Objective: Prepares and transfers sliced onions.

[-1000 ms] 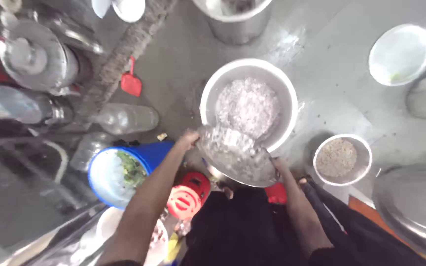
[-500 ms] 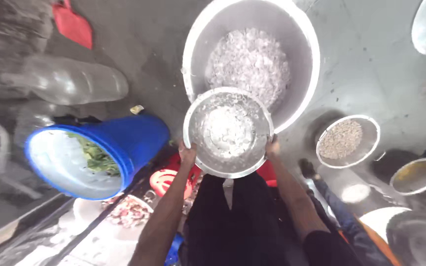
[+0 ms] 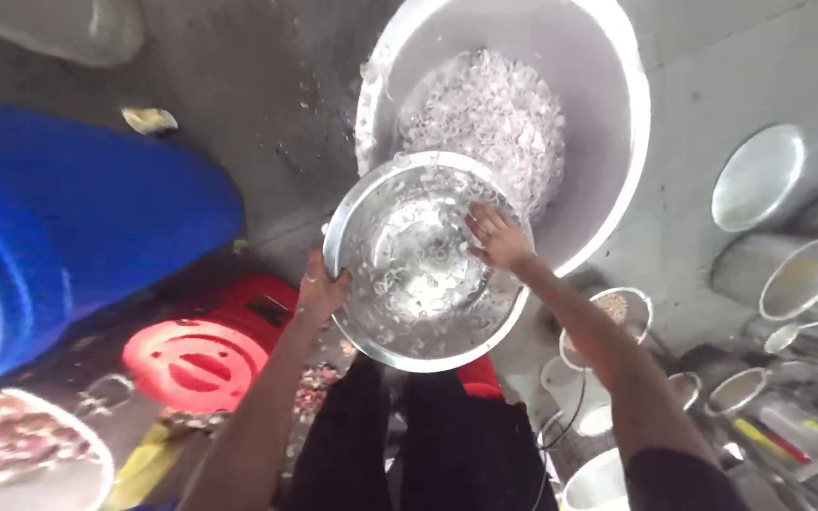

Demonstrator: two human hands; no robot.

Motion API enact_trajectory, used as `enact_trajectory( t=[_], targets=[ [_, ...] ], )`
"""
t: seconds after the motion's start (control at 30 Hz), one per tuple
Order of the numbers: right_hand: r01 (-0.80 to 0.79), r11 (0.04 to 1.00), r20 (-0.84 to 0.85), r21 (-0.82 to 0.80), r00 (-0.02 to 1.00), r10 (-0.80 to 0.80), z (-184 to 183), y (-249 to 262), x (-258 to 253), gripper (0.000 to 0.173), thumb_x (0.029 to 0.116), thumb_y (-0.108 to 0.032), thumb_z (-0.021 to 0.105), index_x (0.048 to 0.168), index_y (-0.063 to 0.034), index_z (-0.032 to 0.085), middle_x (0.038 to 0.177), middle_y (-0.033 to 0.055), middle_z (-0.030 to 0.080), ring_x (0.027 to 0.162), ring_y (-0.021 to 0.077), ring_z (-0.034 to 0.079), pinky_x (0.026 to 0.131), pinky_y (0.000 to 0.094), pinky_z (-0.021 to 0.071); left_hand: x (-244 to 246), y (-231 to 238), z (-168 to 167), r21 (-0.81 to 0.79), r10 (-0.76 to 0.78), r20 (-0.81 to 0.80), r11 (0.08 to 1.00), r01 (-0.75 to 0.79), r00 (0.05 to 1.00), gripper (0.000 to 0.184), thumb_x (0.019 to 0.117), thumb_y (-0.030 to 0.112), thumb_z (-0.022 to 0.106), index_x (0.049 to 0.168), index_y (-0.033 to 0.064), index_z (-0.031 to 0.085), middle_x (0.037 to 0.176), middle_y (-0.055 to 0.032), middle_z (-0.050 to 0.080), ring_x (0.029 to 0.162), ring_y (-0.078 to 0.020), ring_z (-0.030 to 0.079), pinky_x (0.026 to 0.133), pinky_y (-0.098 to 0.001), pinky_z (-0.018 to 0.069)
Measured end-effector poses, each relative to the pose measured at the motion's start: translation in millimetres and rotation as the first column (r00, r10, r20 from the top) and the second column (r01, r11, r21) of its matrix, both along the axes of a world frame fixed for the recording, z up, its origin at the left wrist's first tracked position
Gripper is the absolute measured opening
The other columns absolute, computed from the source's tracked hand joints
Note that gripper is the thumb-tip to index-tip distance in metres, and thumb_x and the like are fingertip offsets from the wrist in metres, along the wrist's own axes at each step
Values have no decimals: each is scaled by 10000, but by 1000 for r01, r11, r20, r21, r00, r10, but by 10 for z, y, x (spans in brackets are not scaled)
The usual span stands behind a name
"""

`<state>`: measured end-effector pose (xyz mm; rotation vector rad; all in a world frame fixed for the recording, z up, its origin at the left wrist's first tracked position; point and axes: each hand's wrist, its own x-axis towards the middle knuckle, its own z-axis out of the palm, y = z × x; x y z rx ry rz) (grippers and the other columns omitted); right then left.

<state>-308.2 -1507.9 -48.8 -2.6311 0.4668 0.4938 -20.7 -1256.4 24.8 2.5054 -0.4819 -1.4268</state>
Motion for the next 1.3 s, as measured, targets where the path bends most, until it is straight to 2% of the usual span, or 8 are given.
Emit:
enact_trajectory(
  t=[0.13,0.3,0.4,0.63,0.8,0.93,1.1,1.3],
  targets=[
    [-597,802,168,2,791,588,-271,-599,1072,623,1030,-384,551,1563,-83,435,1678,139,314,1563,324,267,1268,516,219,93,121,-125,2,45,-42,999,-45,998,699,979,166,677,1563,75,305,1327,-325,586,1165,-485,629,968,-687,491],
    [-742,664,-4,-96,667,745,-387,-1006,1246,770,997,-309,662,1624,-59,291,1722,57,219,1597,228,163,1294,464,98,143,55,-229,-52,25,-74,998,-29,997,671,966,144,676,1535,63,331,1288,-327,602,1153,-482,638,971,-683,487],
    [-595,798,-192,92,776,601,-532,-894,576,852,930,-365,734,1586,8,340,1696,141,265,1592,302,173,1300,473,100,153,100,-229,-107,40,-97,993,-51,995,656,954,114,672,1528,55,360,1310,-311,601,1184,-454,630,998,-656,485],
    [147,988,-559,46,824,-96,-393,768,-707,894,1000,-611,431,1639,-30,200,1728,160,122,1600,331,116,1291,530,120,-59,81,-313,-213,150,-170,959,-185,974,507,957,106,661,1426,22,486,1240,-248,650,1108,-328,679,981,-537,541],
    [817,559,-363,137,567,-739,-392,2271,-400,785,1034,-384,490,1583,109,221,1677,326,103,1570,446,153,1284,481,213,-270,132,-403,-269,264,-210,910,-315,942,436,953,105,679,1356,5,545,1183,-206,680,1026,-256,704,927,-465,583],
    [797,169,-297,580,400,-867,-183,2692,360,656,1074,-246,404,1608,64,185,1679,297,151,1568,372,211,1279,450,242,-321,176,-449,-289,244,-214,909,-300,946,447,986,193,670,1366,11,520,1184,-203,676,1035,-248,699,934,-455,575],
    [758,573,-349,312,652,-673,114,2281,-26,717,990,-500,518,1551,-60,447,1568,193,471,1499,355,380,1249,503,289,-290,185,-381,-211,140,-208,960,-184,968,543,1005,203,637,1477,28,432,1294,-223,639,1155,-269,669,1019,-474,537],
    [637,770,-652,-39,567,-502,155,2365,-766,979,943,-780,335,1643,-101,250,1694,216,214,1582,386,160,1274,564,117,-380,315,-365,-93,181,-111,977,-192,977,473,1024,245,645,1398,-14,518,1208,-269,664,1107,-367,673,1002,-555,514]
  ],
)
